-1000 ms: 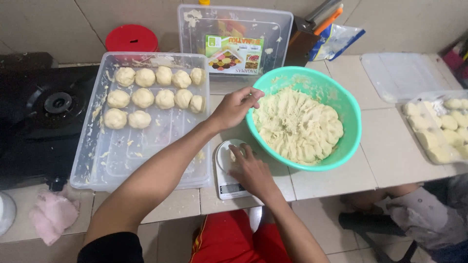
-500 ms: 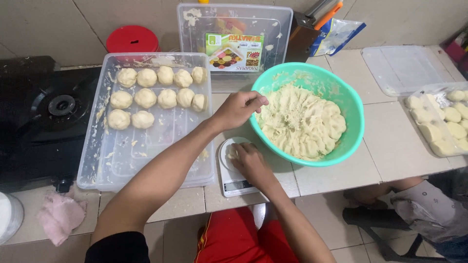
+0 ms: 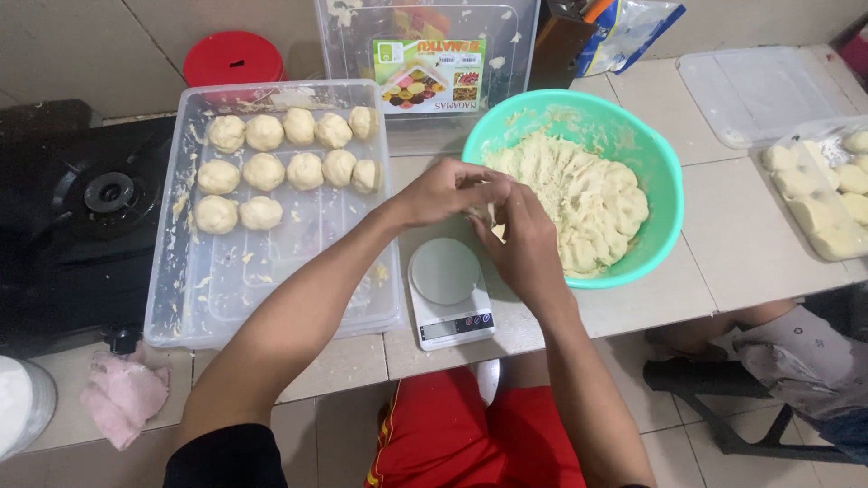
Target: Weighing and shaping dough into small balls and placing them in a tray.
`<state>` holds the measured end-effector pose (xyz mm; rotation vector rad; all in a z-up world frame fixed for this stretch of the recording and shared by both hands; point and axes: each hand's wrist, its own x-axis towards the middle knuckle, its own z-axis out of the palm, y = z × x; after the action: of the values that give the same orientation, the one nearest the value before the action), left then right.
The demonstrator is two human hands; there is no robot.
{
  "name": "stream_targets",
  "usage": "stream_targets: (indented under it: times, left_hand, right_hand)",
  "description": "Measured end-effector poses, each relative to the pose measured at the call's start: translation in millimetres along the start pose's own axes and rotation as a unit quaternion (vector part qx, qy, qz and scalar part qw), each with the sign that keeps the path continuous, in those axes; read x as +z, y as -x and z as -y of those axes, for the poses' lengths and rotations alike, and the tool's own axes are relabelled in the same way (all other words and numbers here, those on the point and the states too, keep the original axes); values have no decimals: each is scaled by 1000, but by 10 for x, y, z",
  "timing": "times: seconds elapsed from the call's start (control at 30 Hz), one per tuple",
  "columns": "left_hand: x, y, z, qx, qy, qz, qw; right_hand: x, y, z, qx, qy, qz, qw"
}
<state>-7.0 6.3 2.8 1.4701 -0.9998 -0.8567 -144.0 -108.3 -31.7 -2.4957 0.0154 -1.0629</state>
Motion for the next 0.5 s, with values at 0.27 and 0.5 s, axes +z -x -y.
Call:
stream_targets:
  times: [0.27,0.5]
  left_hand:
    - [-135,-123,269,26,26,-26,999]
    - [-243,-286,649,17,2,-152,988]
  right_hand:
    - [-225,55,98,63,-112,-28,991]
    - [-354,980,166,156,-22,216,964]
